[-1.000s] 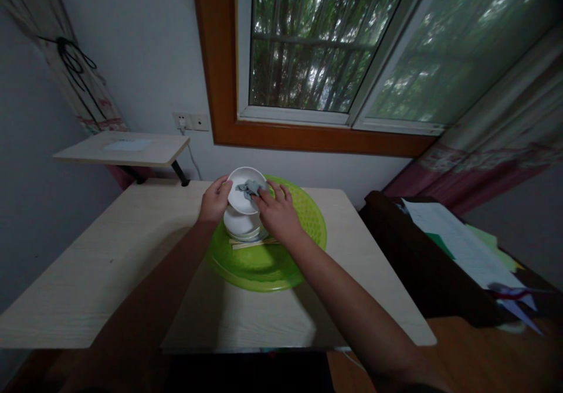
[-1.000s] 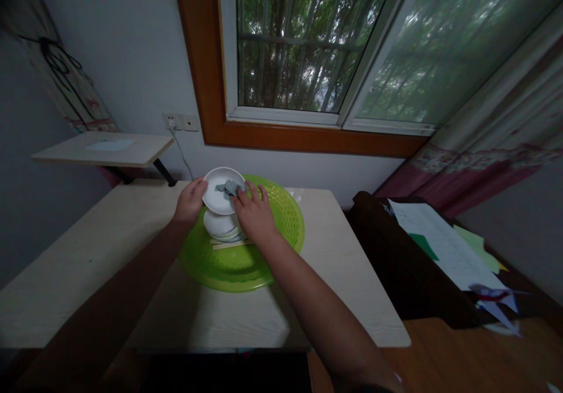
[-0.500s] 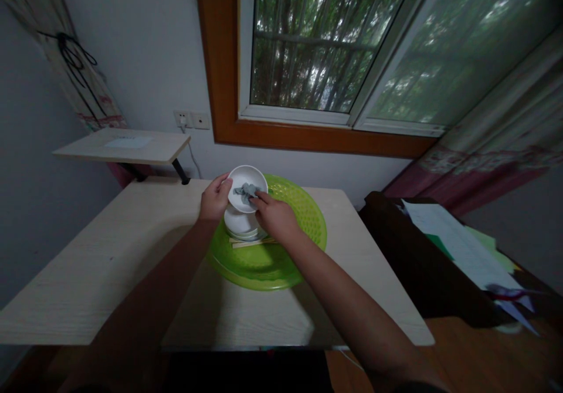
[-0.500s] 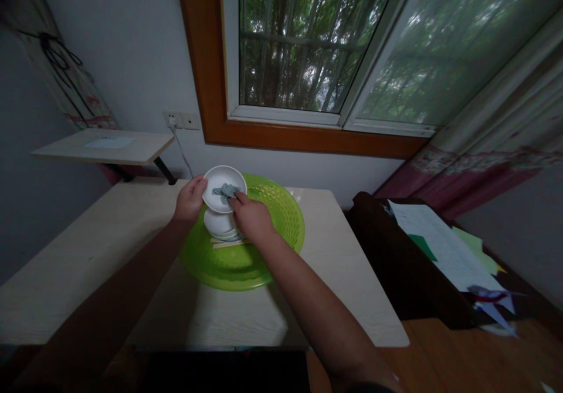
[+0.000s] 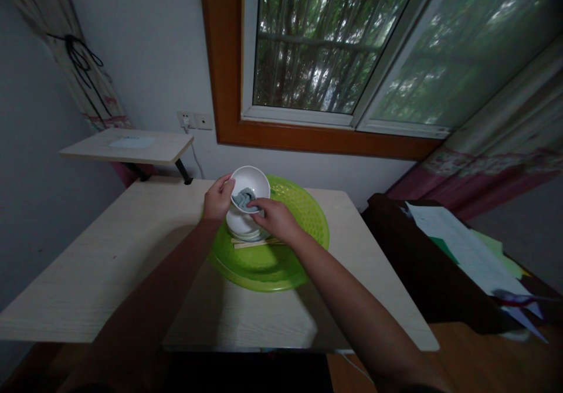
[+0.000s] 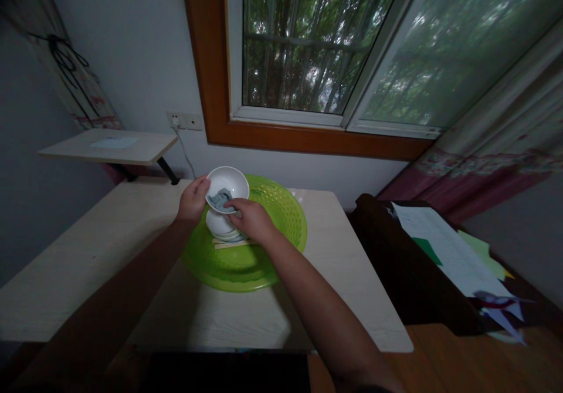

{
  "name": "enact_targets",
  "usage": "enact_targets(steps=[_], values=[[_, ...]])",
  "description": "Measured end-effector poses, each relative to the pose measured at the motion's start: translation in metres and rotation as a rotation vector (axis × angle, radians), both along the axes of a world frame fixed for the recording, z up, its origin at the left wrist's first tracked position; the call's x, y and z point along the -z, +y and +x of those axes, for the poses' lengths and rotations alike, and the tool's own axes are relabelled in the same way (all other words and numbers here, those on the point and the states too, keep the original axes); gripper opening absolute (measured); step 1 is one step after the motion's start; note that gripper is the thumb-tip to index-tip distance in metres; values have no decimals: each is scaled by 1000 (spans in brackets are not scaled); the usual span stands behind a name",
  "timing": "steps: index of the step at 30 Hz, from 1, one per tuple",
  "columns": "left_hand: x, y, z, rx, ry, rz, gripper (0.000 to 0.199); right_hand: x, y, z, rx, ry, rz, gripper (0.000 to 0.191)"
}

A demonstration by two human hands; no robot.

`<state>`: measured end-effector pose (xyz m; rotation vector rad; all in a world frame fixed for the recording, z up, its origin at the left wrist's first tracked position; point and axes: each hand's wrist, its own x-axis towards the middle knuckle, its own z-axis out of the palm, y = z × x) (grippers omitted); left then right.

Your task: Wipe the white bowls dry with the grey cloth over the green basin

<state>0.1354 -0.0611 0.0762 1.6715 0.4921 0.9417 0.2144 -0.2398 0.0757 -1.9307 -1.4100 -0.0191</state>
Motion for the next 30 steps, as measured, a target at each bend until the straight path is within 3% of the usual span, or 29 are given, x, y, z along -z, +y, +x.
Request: enact_targets(steps=[8,15,18,24,30], values=[[4,4,2,3,8,-2,53,2,-4,9,-5,133,144,23],[7,7,3,-9,23,-48,56,-3,-9,15,177,79,331,22],[6,4,3,16,21,8,54,-4,-11,17,150,-51,279,20],[0,-5,-1,84,13,79,53,-14,-8,4,136,-398,-81,24],[-4,-7,-3,24,5,84,52,-16,-8,-10,86,-475,-109,40]])
